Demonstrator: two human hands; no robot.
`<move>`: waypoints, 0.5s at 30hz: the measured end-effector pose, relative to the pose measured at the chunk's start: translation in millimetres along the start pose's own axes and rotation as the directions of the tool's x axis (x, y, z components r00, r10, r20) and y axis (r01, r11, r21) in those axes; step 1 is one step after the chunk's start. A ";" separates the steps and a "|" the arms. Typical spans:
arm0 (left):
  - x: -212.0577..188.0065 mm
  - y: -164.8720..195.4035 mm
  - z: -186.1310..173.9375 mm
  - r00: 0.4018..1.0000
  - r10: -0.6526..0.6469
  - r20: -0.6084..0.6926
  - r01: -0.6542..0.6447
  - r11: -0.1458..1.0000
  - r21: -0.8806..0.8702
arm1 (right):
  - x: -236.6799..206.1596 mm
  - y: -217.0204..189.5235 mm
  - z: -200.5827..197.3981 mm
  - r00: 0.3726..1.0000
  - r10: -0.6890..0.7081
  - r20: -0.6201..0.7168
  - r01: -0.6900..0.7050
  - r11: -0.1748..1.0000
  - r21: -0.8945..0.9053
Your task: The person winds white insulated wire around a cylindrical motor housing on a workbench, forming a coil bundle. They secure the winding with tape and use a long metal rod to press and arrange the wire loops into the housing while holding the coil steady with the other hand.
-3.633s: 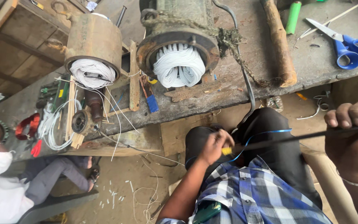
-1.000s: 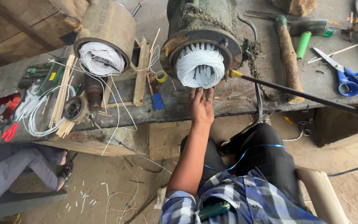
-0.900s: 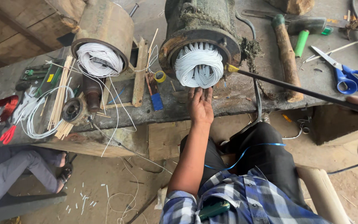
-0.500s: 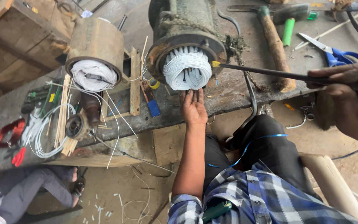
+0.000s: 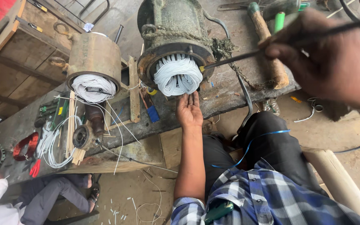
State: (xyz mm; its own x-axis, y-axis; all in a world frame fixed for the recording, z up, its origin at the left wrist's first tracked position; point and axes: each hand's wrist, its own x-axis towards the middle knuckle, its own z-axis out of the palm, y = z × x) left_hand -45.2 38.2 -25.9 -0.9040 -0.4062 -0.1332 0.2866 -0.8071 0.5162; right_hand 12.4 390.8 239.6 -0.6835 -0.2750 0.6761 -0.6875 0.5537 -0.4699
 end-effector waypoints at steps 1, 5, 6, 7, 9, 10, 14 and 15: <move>1.1 0.3 0.8 1.000 -0.007 -0.014 0.007 1.000 -0.006 | 9.2 0.4 -1.6 1.000 0.003 0.003 -0.003 0.999 0.044; 6.2 2.7 6.4 0.995 -0.077 -0.067 0.068 0.990 -0.126 | 33.0 9.4 -2.0 0.996 0.026 0.085 -0.026 1.000 0.008; 7.6 2.9 8.2 0.992 -0.098 -0.077 0.088 0.988 -0.131 | 33.7 12.8 -0.3 0.992 0.039 0.124 -0.032 0.998 -0.054; 9.0 3.4 10.1 0.989 -0.120 -0.087 0.107 0.985 -0.135 | 32.4 16.4 1.6 0.993 0.029 0.116 -0.024 0.999 -0.043; 12.8 2.8 15.2 0.984 -0.151 -0.096 0.137 0.981 -0.137 | 25.5 23.9 5.4 0.995 -0.002 0.097 0.004 1.000 -0.029; 14.4 2.0 17.9 0.982 -0.160 -0.102 0.146 0.980 -0.134 | 20.8 27.4 7.6 0.997 -0.025 0.073 0.019 0.996 0.091; 19.6 -4.0 30.5 0.985 -0.141 -0.100 0.129 0.985 -0.114 | -3.2 40.2 19.1 1.000 -0.012 -0.011 0.015 0.890 0.456; 19.7 -5.1 33.5 0.988 -0.112 -0.103 0.102 0.990 -0.095 | -8.1 45.0 22.1 1.000 0.003 -0.023 0.009 0.871 0.491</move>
State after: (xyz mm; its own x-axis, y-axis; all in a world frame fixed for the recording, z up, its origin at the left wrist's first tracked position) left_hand -75.0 48.7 -2.8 -0.8929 -0.3553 -0.2764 0.2215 -0.8814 0.4173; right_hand -18.5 400.5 200.4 -0.6795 -0.2553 0.6878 -0.7254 0.0933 -0.6820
